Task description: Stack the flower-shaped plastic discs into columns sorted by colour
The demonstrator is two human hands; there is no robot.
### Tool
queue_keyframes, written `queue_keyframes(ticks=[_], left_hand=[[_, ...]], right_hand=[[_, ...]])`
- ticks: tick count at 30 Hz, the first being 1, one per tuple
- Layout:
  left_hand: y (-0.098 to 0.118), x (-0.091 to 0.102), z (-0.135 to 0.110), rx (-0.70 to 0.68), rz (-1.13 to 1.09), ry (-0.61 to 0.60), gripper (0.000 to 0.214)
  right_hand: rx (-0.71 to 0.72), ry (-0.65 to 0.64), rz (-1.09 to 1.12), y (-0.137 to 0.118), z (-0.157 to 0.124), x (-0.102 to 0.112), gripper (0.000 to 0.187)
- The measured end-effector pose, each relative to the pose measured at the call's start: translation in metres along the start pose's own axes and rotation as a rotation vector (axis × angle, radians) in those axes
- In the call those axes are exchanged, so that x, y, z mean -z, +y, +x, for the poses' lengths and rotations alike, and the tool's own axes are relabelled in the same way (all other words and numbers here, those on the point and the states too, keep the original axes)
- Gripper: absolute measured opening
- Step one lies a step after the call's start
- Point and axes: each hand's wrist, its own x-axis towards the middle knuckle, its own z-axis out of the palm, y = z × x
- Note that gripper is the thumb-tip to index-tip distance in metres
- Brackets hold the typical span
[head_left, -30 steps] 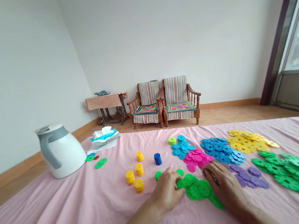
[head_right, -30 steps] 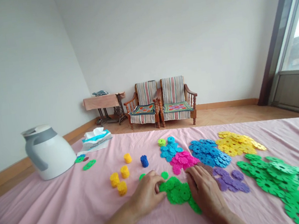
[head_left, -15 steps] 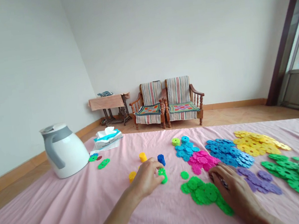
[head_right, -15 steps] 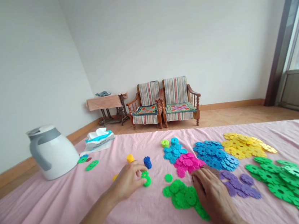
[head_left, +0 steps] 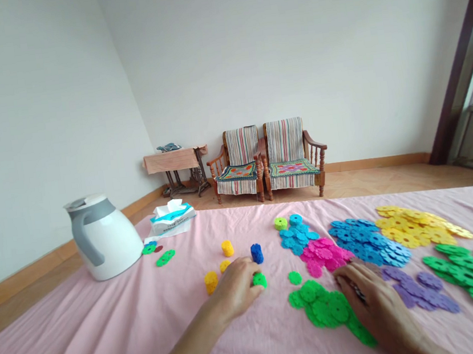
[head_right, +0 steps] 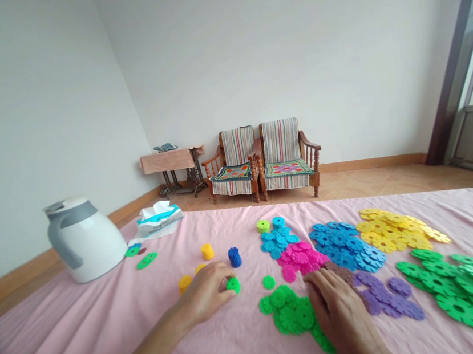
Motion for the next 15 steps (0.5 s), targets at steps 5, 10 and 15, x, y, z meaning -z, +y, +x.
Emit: queue_keyframes(ticks=[5,10,15], left_hand=[[-0.003,0.002,-0.003,0.073,-0.157,0.090,0.038],[0.003,-0.013,-0.017,0.220,-0.479,0.329,0.055],[0.010,-0.039,-0.033,0.321,-0.946,0.320,0.069]], right_hand=[[-0.003,0.038,-0.007,-0.005,0.001,0.002,0.021],[0.056,-0.085,-0.015,-0.045,0.005,0.002,0.026],[0.041,-0.293,-0.023,-0.097,0.014,-0.015,0.044]])
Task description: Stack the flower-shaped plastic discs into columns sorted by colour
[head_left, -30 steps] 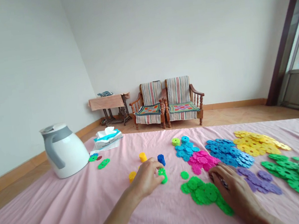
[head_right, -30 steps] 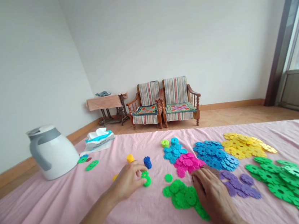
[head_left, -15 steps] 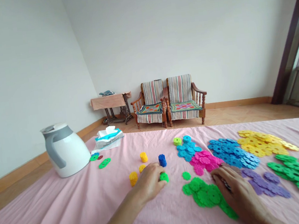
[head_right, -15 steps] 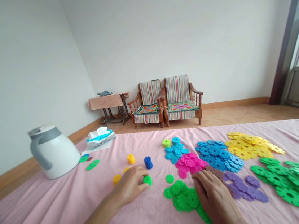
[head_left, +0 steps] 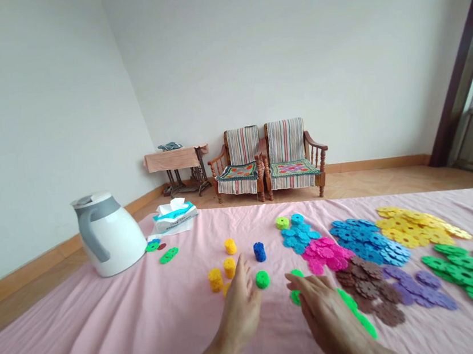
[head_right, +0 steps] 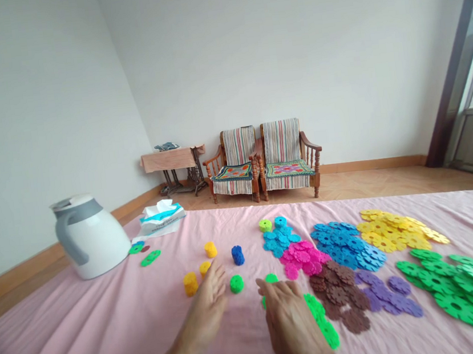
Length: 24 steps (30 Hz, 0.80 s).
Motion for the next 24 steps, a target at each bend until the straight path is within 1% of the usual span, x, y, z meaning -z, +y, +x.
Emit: queue_keyframes(ticks=[1,3,7,11,17,24], left_hand=[[-0.004,-0.001,-0.003,0.039,-0.012,-0.010,0.071],[-0.011,-0.002,-0.007,0.068,0.011,-0.022,0.076],[-0.017,-0.003,-0.011,0.025,0.081,-0.018,0.082],[-0.015,-0.003,-0.014,0.027,0.108,-0.030,0.085],[-0.011,-0.001,-0.016,0.005,0.149,-0.058,0.082],[-0.003,0.001,-0.015,0.065,0.175,-0.095,0.084]], right_hand=[[-0.005,-0.022,-0.018,-0.007,0.003,-0.005,0.050],[-0.030,-0.045,-0.050,-0.015,0.009,-0.016,0.058],[-0.061,-0.052,-0.036,-0.020,0.016,-0.031,0.064],[-0.057,-0.032,-0.004,-0.021,0.019,-0.036,0.065],[-0.041,0.005,0.031,-0.020,0.019,-0.044,0.066],[-0.013,-0.010,0.036,-0.025,0.020,-0.045,0.070]])
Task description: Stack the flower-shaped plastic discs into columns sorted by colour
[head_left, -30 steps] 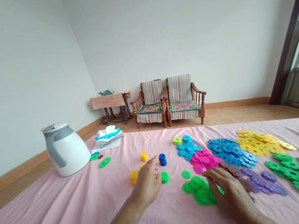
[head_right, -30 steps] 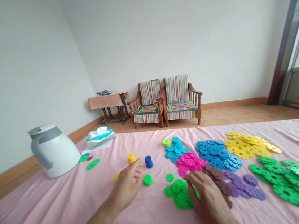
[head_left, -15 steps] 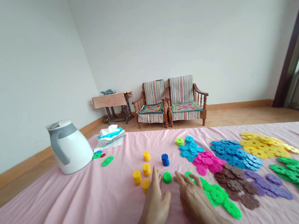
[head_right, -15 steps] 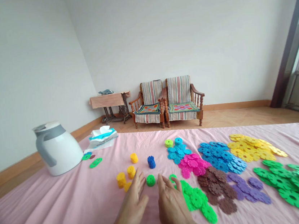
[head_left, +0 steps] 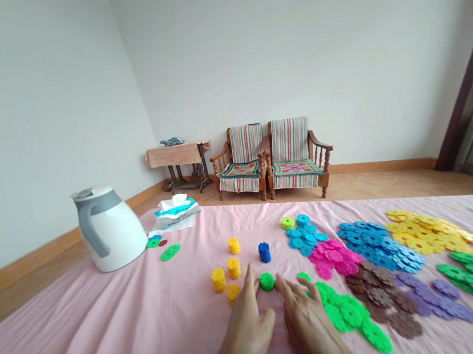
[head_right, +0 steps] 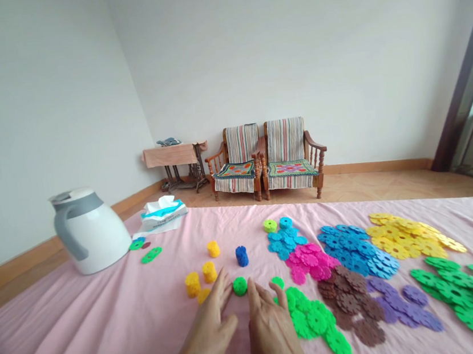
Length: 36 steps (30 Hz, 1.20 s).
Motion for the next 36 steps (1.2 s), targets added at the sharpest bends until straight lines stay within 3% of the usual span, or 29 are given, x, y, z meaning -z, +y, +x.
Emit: queue_keyframes(ticks=[8,12,15,17,22,29,36], left_hand=[[-0.004,0.001,0.000,-0.006,0.016,0.006,0.086],[0.001,0.002,0.000,-0.073,0.021,0.055,0.081],[0.010,0.003,0.000,-0.236,0.025,0.183,0.070],[0.017,0.005,0.000,-0.300,0.025,0.253,0.061],[0.024,0.011,0.004,-0.285,0.019,0.335,0.050],[0.025,0.015,0.009,-0.258,-0.024,0.363,0.045],[0.019,0.014,0.012,-0.244,-0.018,0.395,0.041]], right_hand=[[0.041,0.045,-0.002,0.001,-0.002,-0.002,0.065],[-0.022,0.098,-0.063,0.018,0.002,0.024,0.043],[-0.160,0.103,-0.158,0.038,0.007,0.044,0.024],[-0.174,0.071,-0.168,0.048,0.011,0.050,0.020],[-0.212,0.010,-0.102,0.055,0.020,0.047,0.012],[-0.232,-0.002,0.045,0.056,0.033,0.050,0.005],[-0.296,0.020,0.309,0.034,0.054,0.038,0.012]])
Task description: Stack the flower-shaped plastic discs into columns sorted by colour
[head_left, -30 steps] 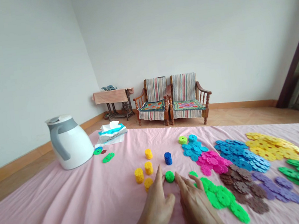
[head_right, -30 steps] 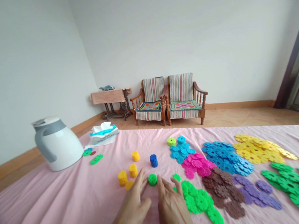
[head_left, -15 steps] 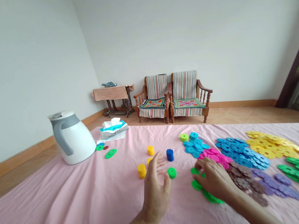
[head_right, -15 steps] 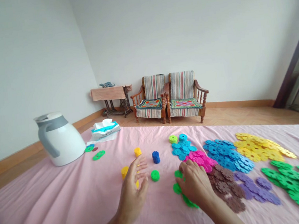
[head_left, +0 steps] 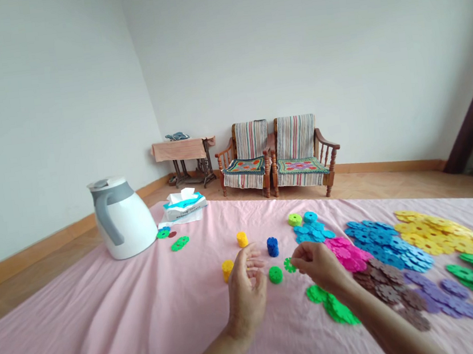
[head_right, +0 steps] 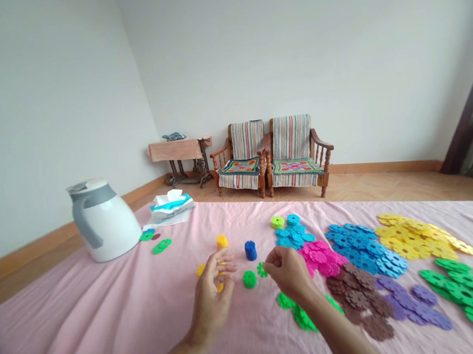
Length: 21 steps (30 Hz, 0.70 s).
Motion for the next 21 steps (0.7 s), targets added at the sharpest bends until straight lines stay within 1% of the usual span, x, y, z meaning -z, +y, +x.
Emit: queue_keyframes(ticks=[5,10,16,21], left_hand=[[-0.005,-0.001,0.000,-0.021,0.002,-0.005,0.040],[-0.007,0.000,0.000,-0.022,0.003,-0.008,0.040],[-0.009,-0.001,0.000,-0.048,-0.044,0.024,0.039],[-0.006,-0.001,-0.001,-0.057,-0.050,0.023,0.036]], right_hand=[[-0.068,-0.001,0.097,-0.013,0.006,-0.019,0.014],[-0.106,-0.015,0.135,-0.018,0.007,-0.029,0.011],[-0.128,-0.007,0.097,-0.022,0.008,-0.031,0.009],[-0.107,-0.014,0.062,-0.019,0.008,-0.028,0.011]])
